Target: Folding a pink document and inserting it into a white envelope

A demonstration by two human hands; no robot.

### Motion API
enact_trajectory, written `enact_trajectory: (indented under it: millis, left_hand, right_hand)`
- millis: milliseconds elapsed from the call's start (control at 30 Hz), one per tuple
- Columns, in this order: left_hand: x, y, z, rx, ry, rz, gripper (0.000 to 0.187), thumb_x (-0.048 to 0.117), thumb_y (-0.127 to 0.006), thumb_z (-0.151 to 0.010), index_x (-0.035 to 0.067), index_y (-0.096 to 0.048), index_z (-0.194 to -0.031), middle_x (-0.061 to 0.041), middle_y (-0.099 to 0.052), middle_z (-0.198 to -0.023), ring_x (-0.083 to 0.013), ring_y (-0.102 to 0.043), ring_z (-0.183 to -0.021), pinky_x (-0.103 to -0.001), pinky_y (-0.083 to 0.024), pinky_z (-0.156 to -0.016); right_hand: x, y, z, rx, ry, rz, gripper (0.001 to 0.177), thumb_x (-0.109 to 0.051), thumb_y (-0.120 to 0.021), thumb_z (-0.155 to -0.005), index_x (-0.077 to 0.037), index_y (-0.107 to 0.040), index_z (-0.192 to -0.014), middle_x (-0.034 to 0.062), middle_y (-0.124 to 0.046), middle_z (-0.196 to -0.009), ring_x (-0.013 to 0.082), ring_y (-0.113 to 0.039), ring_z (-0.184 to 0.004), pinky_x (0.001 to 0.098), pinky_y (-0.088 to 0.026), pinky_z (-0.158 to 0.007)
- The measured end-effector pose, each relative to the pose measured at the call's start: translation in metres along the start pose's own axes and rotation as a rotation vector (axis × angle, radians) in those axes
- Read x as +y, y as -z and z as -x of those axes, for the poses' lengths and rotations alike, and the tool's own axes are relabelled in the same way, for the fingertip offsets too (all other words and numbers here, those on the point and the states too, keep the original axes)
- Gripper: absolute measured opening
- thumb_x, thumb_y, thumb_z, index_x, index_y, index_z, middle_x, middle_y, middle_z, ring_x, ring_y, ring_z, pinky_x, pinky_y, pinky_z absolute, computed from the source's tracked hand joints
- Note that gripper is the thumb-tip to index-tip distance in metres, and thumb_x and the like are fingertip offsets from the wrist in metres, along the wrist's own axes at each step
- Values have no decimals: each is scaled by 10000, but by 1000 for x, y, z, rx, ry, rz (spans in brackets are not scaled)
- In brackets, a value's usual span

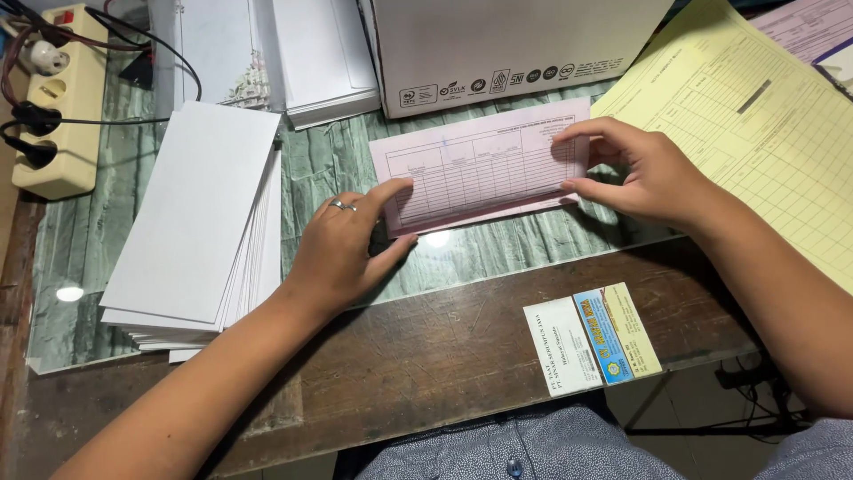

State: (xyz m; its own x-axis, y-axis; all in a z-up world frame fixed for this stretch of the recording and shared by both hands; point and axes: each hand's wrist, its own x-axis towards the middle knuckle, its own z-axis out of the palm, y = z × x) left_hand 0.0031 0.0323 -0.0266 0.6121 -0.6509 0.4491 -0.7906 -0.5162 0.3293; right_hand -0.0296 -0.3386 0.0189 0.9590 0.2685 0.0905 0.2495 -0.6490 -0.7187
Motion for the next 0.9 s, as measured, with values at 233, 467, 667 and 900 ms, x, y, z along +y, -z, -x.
enact_trajectory:
  millis: [233,467,667,900]
  left_hand:
    - [6,2,-3,1,238,98,819,349,-804,-896,78,-342,-1516,-59,-716,-895,-286,-704,-961,-558,-388,-1115]
    - [6,2,-3,38,306,234,1049,253,-828,-838,39,-163,-1622,-127,-695,-882,-365,-640,-983,-516,-348,-1096]
    - [-7,-9,0,28,408,303,711,355,-797,-865,130,-385,-1400,-28,-759,-977,-277,-642,-1085,-522,-225,-1156]
    - [-5,-8,2,-1,237,79,226,347,-730,-911,128,-763,-868,69,-702,-872,-252,-628,-1025,-538,-266,-1133]
  right_hand:
    - [-3,-9,0,78,11,-21,633,-66,-733,-874,-119,-477,-1450,137,-618,-1314,253,-648,-1158,365,-501,-1087]
    - [11,-15,3,164,133,-11,555,-4,-802,-848,-37,-594,-1362,189,-721,-1009,286,-715,-968,437,-551,-943]
    - [6,-10,4,114,-21,-235,690,46,-730,-865,-9,-372,-1453,181,-696,-953,236,-674,-910,448,-569,-943]
    - [10,2,1,-80,-115,24,263,-165,-648,-945,-66,-764,-1159,82,-785,-1174,187,-737,-1053,310,-567,-950]
